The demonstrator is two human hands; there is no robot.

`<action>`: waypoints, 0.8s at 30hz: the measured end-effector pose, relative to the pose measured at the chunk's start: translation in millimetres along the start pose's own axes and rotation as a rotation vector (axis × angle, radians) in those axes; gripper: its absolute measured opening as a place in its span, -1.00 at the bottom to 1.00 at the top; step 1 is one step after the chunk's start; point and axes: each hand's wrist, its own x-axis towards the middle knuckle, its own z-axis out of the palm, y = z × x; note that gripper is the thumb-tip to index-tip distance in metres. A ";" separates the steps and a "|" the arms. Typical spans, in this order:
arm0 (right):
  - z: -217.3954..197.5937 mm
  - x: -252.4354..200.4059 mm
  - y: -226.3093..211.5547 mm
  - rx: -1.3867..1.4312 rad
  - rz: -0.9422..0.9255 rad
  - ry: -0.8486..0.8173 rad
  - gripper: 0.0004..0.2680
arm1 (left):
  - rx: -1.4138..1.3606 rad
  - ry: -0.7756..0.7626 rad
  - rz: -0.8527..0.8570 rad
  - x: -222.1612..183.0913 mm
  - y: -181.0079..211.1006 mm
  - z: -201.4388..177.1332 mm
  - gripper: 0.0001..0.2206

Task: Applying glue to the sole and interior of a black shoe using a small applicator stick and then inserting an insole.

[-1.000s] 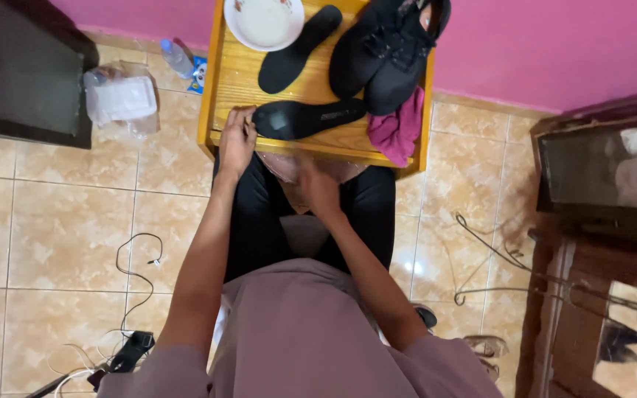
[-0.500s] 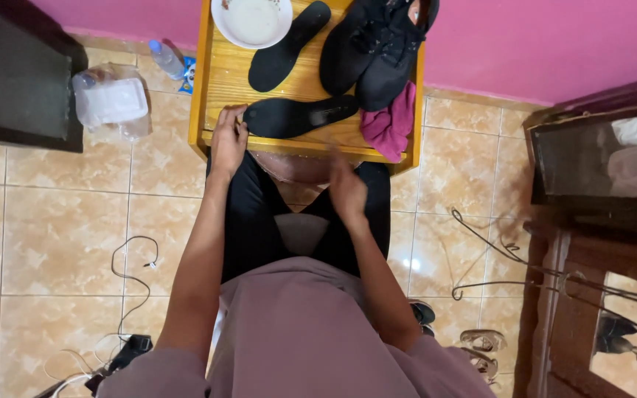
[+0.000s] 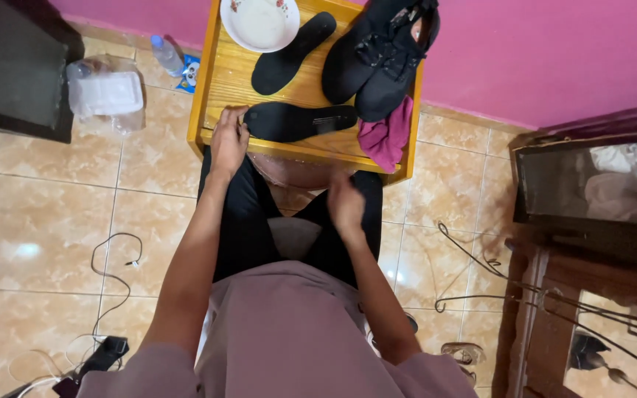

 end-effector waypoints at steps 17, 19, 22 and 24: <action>9.0 24.4 7.3 0.131 0.058 0.043 -0.66 | -0.019 -0.004 0.044 -0.5 3.0 -8.0 -0.64; 8.5 9.9 -20.9 0.063 -0.115 0.017 -0.70 | 0.002 0.006 0.039 -0.8 4.8 -7.0 -0.64; -2.3 -6.1 -40.8 0.043 -0.257 -0.023 -0.73 | 0.006 -0.007 0.041 -1.0 3.0 -4.7 -0.63; 8.1 2.2 -23.4 0.086 -0.248 -0.045 -0.71 | -0.010 -0.011 0.030 -0.6 1.6 -7.3 -0.63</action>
